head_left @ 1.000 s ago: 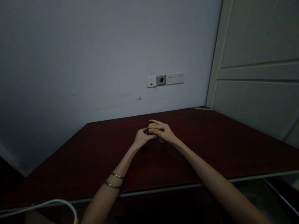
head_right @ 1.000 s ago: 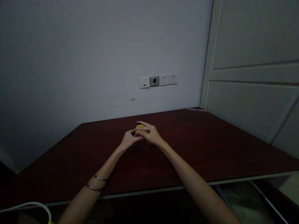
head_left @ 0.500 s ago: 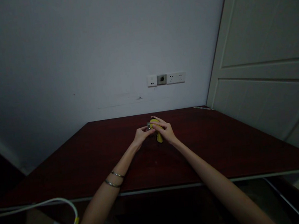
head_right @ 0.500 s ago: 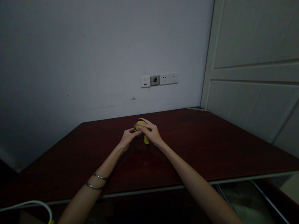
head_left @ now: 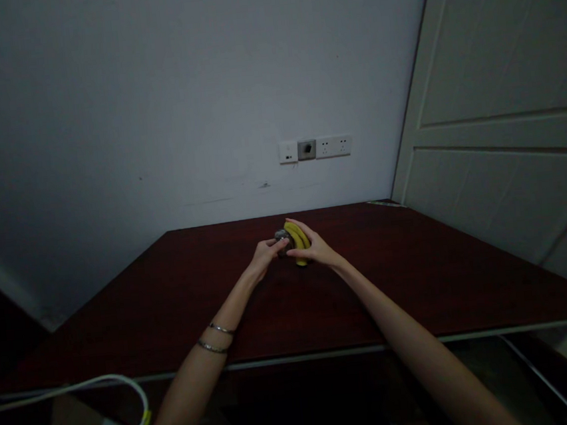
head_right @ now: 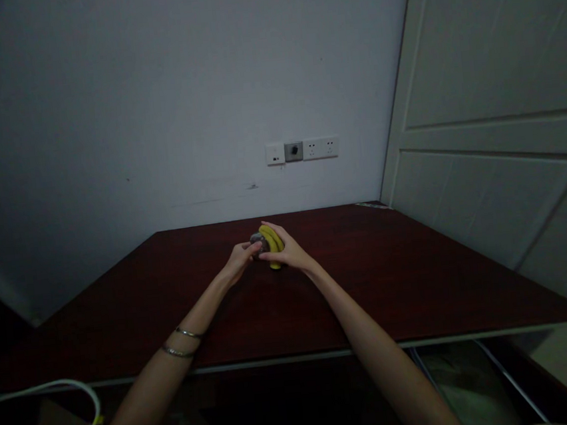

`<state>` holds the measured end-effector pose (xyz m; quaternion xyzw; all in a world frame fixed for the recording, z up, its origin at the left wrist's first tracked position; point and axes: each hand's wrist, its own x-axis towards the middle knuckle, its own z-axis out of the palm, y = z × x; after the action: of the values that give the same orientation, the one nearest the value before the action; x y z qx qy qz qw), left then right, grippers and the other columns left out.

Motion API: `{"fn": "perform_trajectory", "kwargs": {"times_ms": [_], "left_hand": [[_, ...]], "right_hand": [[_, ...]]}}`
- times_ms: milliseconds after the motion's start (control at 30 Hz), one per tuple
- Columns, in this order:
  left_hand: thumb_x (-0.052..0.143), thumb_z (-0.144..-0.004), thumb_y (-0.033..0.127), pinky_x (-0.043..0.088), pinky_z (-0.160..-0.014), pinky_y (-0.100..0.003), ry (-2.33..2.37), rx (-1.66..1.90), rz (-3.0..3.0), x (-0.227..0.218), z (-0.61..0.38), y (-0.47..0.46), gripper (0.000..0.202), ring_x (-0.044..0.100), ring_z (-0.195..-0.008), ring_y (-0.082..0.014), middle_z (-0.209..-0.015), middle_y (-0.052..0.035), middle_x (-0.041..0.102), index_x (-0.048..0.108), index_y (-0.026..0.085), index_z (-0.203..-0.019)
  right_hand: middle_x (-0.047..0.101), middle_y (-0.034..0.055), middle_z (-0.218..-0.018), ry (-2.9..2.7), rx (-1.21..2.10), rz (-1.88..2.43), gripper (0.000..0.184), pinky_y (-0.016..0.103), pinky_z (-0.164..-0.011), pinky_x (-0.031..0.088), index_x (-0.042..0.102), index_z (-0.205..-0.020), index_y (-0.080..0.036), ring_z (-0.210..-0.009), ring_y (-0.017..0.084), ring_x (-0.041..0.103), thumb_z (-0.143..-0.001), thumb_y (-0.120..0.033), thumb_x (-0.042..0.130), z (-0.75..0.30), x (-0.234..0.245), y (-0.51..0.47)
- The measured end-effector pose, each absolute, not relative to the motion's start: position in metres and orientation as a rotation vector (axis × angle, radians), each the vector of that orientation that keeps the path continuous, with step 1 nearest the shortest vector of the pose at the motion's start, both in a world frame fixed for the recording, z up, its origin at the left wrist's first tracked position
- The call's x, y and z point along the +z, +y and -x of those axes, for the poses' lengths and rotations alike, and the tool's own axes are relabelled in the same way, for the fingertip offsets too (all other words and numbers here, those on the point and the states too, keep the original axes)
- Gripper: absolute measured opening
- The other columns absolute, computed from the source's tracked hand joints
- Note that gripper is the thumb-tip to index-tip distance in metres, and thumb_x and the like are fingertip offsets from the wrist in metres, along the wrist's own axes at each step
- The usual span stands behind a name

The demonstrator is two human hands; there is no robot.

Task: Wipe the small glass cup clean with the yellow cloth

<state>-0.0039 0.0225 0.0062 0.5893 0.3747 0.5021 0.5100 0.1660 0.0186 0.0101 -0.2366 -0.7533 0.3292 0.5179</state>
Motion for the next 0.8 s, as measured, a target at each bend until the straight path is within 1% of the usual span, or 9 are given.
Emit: {"fn": "perform_trajectory", "kwargs": {"times_ms": [33,100,167,300,467,600,633,700,800], "left_hand": [[0.07,-0.059,0.046,0.037,-0.055,-0.022,0.898,1.201,-1.411,0.006,0.004,0.023,0.045,0.053,-0.057,-0.0109,-0.07,-0.0074,0.065,0.067,0.007,-0.081],[0.07,-0.059,0.047,0.036,-0.055,-0.022,0.886,1.182,-1.403,0.004,0.005,0.025,0.044,0.052,-0.056,-0.0107,-0.068,-0.0068,0.064,0.067,0.007,-0.078],[0.07,-0.058,0.048,0.036,-0.055,-0.023,0.883,1.166,-1.404,0.003,0.006,0.026,0.044,0.052,-0.056,-0.0108,-0.067,-0.0065,0.064,0.067,0.007,-0.075],[0.069,-0.059,0.049,0.038,-0.057,-0.023,0.873,1.15,-1.4,0.002,0.007,0.025,0.045,0.054,-0.058,-0.0117,-0.069,-0.0076,0.065,0.067,0.007,-0.076],[0.071,-0.06,0.046,0.04,-0.06,-0.024,0.853,1.137,-1.366,0.004,0.006,0.024,0.042,0.056,-0.06,-0.0123,-0.07,-0.0078,0.066,0.067,0.007,-0.076],[0.071,-0.059,0.045,0.044,-0.072,-0.03,0.762,1.136,-1.329,0.004,0.005,0.025,0.045,0.06,-0.07,-0.0166,-0.078,-0.011,0.067,0.067,0.006,-0.08],[0.071,-0.059,0.046,0.044,-0.074,-0.031,0.737,1.137,-1.324,0.004,0.005,0.026,0.045,0.061,-0.072,-0.0173,-0.079,-0.0116,0.067,0.067,0.006,-0.081],[0.07,-0.06,0.046,0.044,-0.076,-0.032,0.726,1.147,-1.32,0.002,0.005,0.028,0.044,0.061,-0.073,-0.0174,-0.079,-0.0119,0.067,0.067,0.006,-0.079],[0.07,-0.061,0.046,0.044,-0.075,-0.031,0.762,1.158,-1.326,0.0,0.006,0.029,0.04,0.06,-0.07,-0.0157,-0.075,-0.0101,0.067,0.066,0.007,-0.072]], "right_hand": [[0.041,0.0056,-0.135,-1.822,0.769,0.573,0.085,0.039,-0.105,0.029,0.035,-0.132,-0.028,-0.124,0.024,0.038,-0.058,-0.033,0.076,-0.165,0.009,0.018],[0.038,0.0066,-0.136,-1.839,0.735,0.579,0.089,0.039,-0.105,0.028,0.032,-0.133,-0.028,-0.125,0.024,0.037,-0.056,-0.032,0.076,-0.163,0.005,0.02],[0.037,0.0071,-0.135,-1.842,0.721,0.587,0.089,0.039,-0.105,0.028,0.032,-0.133,-0.027,-0.124,0.023,0.037,-0.056,-0.031,0.076,-0.162,0.002,0.022],[0.039,0.0069,-0.133,-1.814,0.754,0.596,0.087,0.039,-0.104,0.03,0.035,-0.131,-0.027,-0.122,0.023,0.039,-0.055,-0.03,0.077,-0.162,0.002,0.024],[0.051,0.004,-0.12,-1.7,1.006,0.563,0.081,0.036,-0.096,0.04,0.038,-0.129,-0.029,-0.109,0.021,0.05,-0.056,-0.026,0.075,-0.165,0.011,0.019],[0.058,0.0004,-0.104,-1.435,1.216,0.541,0.08,0.035,-0.081,0.05,0.034,-0.128,-0.034,-0.092,0.018,0.058,-0.059,-0.022,0.072,-0.176,0.015,0.023],[0.058,-0.0007,-0.098,-1.371,1.232,0.553,0.078,0.035,-0.077,0.051,0.035,-0.127,-0.035,-0.086,0.017,0.059,-0.058,-0.022,0.071,-0.179,0.015,0.026],[0.056,-0.0025,-0.088,-1.301,1.202,0.608,0.07,0.034,-0.068,0.052,0.042,-0.12,-0.033,-0.074,0.015,0.059,-0.057,-0.021,0.069,-0.185,0.013,0.032],[0.052,-0.0039,-0.075,-1.407,1.025,0.754,0.045,0.031,-0.06,0.049,0.055,-0.098,-0.024,-0.061,0.012,0.054,-0.055,-0.024,0.07,-0.19,0.009,0.039]]}}
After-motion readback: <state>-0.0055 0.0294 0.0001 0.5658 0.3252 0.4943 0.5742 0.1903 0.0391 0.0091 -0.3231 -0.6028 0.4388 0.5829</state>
